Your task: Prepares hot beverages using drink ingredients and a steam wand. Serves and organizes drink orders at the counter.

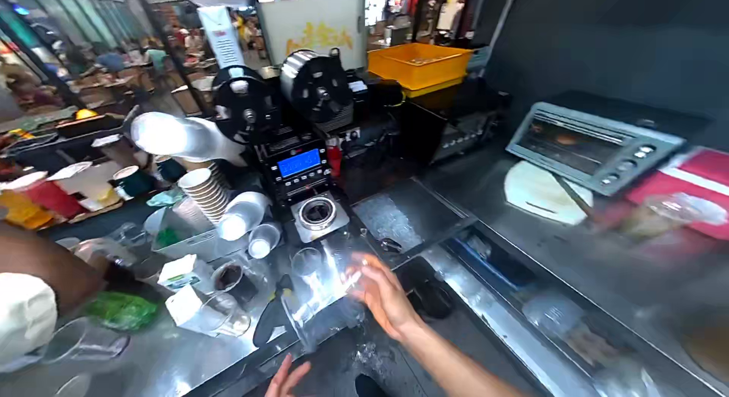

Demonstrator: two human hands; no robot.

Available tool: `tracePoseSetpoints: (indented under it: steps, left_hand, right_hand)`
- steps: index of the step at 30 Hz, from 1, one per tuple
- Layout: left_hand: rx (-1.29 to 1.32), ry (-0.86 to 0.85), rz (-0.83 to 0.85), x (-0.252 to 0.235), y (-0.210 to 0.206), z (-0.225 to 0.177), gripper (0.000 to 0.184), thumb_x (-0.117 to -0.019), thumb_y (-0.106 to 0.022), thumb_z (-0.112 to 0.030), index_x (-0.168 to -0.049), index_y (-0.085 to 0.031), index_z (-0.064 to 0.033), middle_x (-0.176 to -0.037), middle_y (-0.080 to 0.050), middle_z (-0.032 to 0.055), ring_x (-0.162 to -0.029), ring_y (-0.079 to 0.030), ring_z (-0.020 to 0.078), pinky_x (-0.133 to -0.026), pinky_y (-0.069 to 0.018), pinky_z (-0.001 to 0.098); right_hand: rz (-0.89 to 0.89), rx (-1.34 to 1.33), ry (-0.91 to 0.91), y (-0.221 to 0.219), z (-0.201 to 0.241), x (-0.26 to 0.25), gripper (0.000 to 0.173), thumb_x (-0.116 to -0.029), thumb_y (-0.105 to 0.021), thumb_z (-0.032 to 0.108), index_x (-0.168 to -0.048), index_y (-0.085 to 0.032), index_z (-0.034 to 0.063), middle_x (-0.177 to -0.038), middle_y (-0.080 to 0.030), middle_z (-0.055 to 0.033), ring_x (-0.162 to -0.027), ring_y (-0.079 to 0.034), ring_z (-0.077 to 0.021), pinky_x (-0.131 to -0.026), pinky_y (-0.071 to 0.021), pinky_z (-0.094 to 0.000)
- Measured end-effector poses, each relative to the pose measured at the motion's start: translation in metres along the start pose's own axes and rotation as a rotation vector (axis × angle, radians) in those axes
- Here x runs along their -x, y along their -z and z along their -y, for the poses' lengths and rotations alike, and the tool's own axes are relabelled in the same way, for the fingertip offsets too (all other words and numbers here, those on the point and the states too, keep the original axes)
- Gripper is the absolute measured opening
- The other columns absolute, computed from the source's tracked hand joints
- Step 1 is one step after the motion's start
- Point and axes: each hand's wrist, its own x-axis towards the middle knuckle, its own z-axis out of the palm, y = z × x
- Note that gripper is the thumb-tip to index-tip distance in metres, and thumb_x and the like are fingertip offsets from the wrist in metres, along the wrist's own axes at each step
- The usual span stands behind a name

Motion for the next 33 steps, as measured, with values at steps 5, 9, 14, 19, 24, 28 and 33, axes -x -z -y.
tracePoseSetpoints:
  steps: [5, 9, 14, 19, 24, 28, 33]
  left_hand:
    - [0.05, -0.035, 0.211, -0.018, -0.086, 0.013, 0.121, -0.0795, -0.083, -0.053, -0.159, -0.012, 0.0028, -0.158, -0.043, 0.0118, -0.13, -0.058, 0.0156, -0.096, -0.0581, 0.0362]
    - [-0.001, -0.171, 0.372, -0.03, -0.157, -0.005, 0.14, -0.0666, -0.09, -0.056, -0.159, -0.005, 0.0062, -0.164, -0.028, 0.0182, -0.14, -0.047, 0.0142, -0.1, -0.0547, 0.0323]
    - [-0.029, -0.229, 0.529, -0.038, -0.241, -0.013, 0.114, -0.0706, -0.091, -0.05, -0.151, -0.031, 0.0027, -0.154, -0.047, 0.0086, -0.11, -0.066, 0.006, -0.078, -0.0599, 0.0234]
    - [-0.107, -0.153, 0.643, -0.048, -0.34, 0.011, 0.113, -0.0772, -0.087, -0.042, -0.151, -0.02, 0.0122, -0.152, -0.047, 0.0141, -0.095, -0.064, -0.0014, -0.07, -0.0551, 0.0169]
    - [-0.187, -0.064, 0.69, -0.05, -0.463, 0.06, 0.107, -0.0793, -0.085, -0.028, -0.154, -0.02, 0.0114, -0.155, -0.044, 0.0201, -0.132, -0.056, 0.0147, -0.096, -0.0571, 0.0281]
    - [-0.194, -0.103, 0.767, -0.049, -0.553, 0.075, 0.109, -0.0708, -0.092, -0.033, -0.152, -0.032, 0.0082, -0.153, -0.049, 0.0168, -0.134, -0.056, 0.0174, -0.099, -0.0564, 0.0275]
    - [-0.326, -0.233, 0.991, -0.077, -0.643, 0.078, 0.107, -0.0689, -0.094, -0.04, -0.151, -0.041, 0.0047, -0.147, -0.055, 0.0163, -0.134, -0.056, 0.0226, -0.111, -0.0505, 0.0367]
  right_hand:
    - [-0.268, -0.193, -0.369, 0.061, -0.012, 0.103, 0.051, -0.1091, -0.037, 0.038, -0.142, -0.046, -0.0001, -0.113, -0.068, -0.0179, -0.097, -0.071, -0.0288, -0.088, -0.0601, -0.0464]
    - [-0.339, -0.328, -0.39, 0.115, 0.012, 0.146, 0.049, -0.1093, -0.035, 0.041, -0.132, -0.051, 0.0005, -0.1, -0.07, -0.0151, -0.089, -0.072, -0.0266, -0.085, -0.0607, -0.0446]
    - [-0.269, -0.274, -0.451, 0.178, 0.044, 0.187, 0.054, -0.1092, -0.033, 0.047, -0.133, -0.055, 0.0037, -0.106, -0.071, -0.0151, -0.095, -0.071, -0.0267, -0.086, -0.0591, -0.0465]
    - [-0.592, 0.536, -0.244, 0.332, 0.07, 0.251, 0.048, -0.1033, -0.061, 0.032, -0.138, -0.057, 0.0, -0.123, -0.067, -0.0211, -0.105, -0.069, -0.0282, -0.092, -0.0574, -0.0458]
    - [-1.443, 0.81, 0.112, 0.487, 0.152, 0.369, 0.061, -0.0963, -0.069, 0.037, -0.135, -0.05, -0.0071, -0.129, -0.061, -0.0257, -0.118, -0.063, -0.0306, -0.097, -0.0562, -0.0437]
    - [-1.585, 0.773, 0.268, 0.536, 0.199, 0.405, 0.077, -0.0877, -0.081, 0.033, -0.145, -0.043, 0.0003, -0.138, -0.058, -0.0201, -0.126, -0.06, -0.027, -0.102, -0.0542, -0.0461]
    - [-1.614, 0.544, 0.58, 0.564, 0.215, 0.356, 0.036, -0.0909, -0.078, 0.026, -0.113, -0.059, 0.0043, -0.089, -0.068, -0.0051, -0.077, -0.067, -0.0132, -0.068, -0.0589, -0.0342]
